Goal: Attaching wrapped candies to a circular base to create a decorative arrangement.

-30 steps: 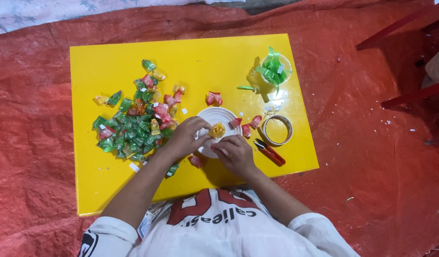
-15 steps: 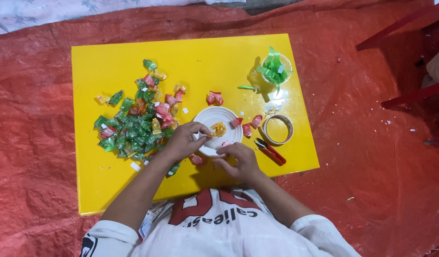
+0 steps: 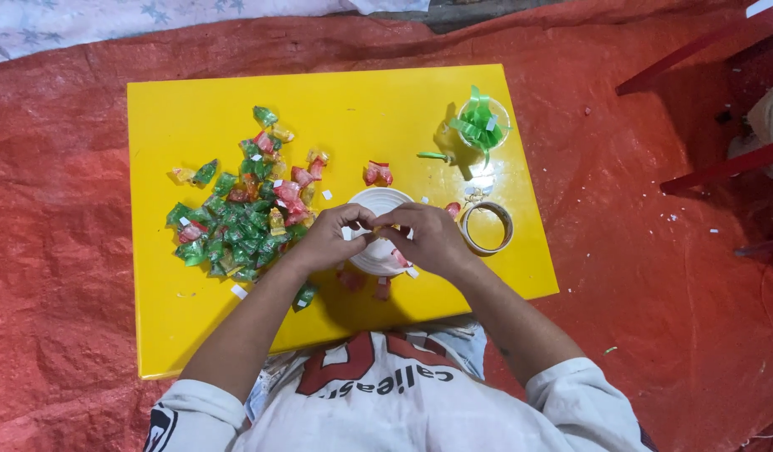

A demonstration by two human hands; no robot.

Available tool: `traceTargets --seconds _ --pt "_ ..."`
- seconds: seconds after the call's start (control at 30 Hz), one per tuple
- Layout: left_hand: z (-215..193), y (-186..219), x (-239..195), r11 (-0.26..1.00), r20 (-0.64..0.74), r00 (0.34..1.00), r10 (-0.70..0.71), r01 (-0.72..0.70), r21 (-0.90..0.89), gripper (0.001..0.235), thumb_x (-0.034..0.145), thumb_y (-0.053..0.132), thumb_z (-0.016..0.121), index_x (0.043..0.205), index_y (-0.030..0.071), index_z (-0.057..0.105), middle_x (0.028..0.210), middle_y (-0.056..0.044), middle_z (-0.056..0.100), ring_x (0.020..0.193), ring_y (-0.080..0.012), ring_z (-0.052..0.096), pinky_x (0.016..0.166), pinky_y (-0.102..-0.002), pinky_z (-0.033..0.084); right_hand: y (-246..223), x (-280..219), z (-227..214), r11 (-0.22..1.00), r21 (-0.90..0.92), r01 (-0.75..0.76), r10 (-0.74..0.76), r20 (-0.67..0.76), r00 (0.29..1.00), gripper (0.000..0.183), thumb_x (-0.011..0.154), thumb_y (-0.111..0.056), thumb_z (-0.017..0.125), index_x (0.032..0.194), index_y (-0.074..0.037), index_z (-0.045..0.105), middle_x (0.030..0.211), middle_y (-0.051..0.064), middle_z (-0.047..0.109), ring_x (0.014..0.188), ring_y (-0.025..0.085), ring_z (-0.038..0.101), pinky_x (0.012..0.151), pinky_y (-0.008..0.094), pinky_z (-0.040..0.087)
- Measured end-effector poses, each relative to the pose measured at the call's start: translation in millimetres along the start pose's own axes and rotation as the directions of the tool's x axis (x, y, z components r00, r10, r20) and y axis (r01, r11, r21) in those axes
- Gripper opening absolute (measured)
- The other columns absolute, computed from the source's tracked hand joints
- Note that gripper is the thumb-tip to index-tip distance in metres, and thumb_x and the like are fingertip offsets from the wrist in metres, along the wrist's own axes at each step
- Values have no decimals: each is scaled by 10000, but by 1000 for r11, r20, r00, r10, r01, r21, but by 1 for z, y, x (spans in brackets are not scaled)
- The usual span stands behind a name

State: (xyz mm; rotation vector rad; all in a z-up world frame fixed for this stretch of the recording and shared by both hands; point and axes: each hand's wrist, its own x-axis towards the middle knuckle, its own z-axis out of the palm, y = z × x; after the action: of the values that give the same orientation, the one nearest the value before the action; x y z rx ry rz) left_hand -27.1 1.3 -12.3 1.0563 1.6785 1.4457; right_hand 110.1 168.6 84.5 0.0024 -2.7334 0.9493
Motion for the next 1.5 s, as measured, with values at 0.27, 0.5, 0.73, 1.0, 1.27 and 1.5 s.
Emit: traceTargets --seconds 0.27,0.5,0.73,1.0,1.27,1.5 --pt "5 -18 2 982 -70 998 1 -14 -191 329 882 80 752 1194 76 649 1040 -15 702 990 -102 681 927 -300 578 0 11 -5 985 6 -172 171 93 981 175 821 -105 809 995 -116 815 887 105 777 755 236 758 667 346 592" --pt "0 -16 -12 887 -162 975 155 -65 458 465 839 206 804 1281 118 691 1377 -130 629 1335 -326 540 1114 -459 420 1 0 7 932 49 -359 357 43 933 162 831 -142 813 989 -105 818 886 86 791 732 199 768 664 325 599" --pt "22 -29 -10 826 -103 982 158 -74 559 618 805 310 828 1363 118 644 1501 -162 520 1431 -390 405 1153 -511 330 -1 -7 24 972 -128 -195 188 -66 980 156 812 -159 837 939 -73 808 859 100 779 679 236 741 647 340 581" --pt "25 -27 -12 834 -194 935 298 -156 530 456 861 306 809 1244 76 718 1310 -167 686 1281 -372 594 1121 -496 417 -2 -2 35 955 -260 -139 117 -100 988 93 822 -148 822 888 -83 811 833 107 771 688 267 737 662 366 585" --pt "26 -27 -13 840 -237 928 287 -125 527 390 837 226 810 1196 84 751 1259 -158 703 1186 -355 648 1059 -475 462 -2 0 46 930 -336 -150 132 -75 988 88 824 -129 784 879 -63 800 822 130 757 738 292 734 706 396 594" --pt "26 -29 -13 838 -234 939 253 -92 538 362 860 217 791 1209 126 757 1264 -148 703 1172 -343 652 1054 -480 459 0 3 48 915 -361 -180 194 2 981 94 849 -129 764 904 -67 807 860 130 767 748 280 742 705 396 598"
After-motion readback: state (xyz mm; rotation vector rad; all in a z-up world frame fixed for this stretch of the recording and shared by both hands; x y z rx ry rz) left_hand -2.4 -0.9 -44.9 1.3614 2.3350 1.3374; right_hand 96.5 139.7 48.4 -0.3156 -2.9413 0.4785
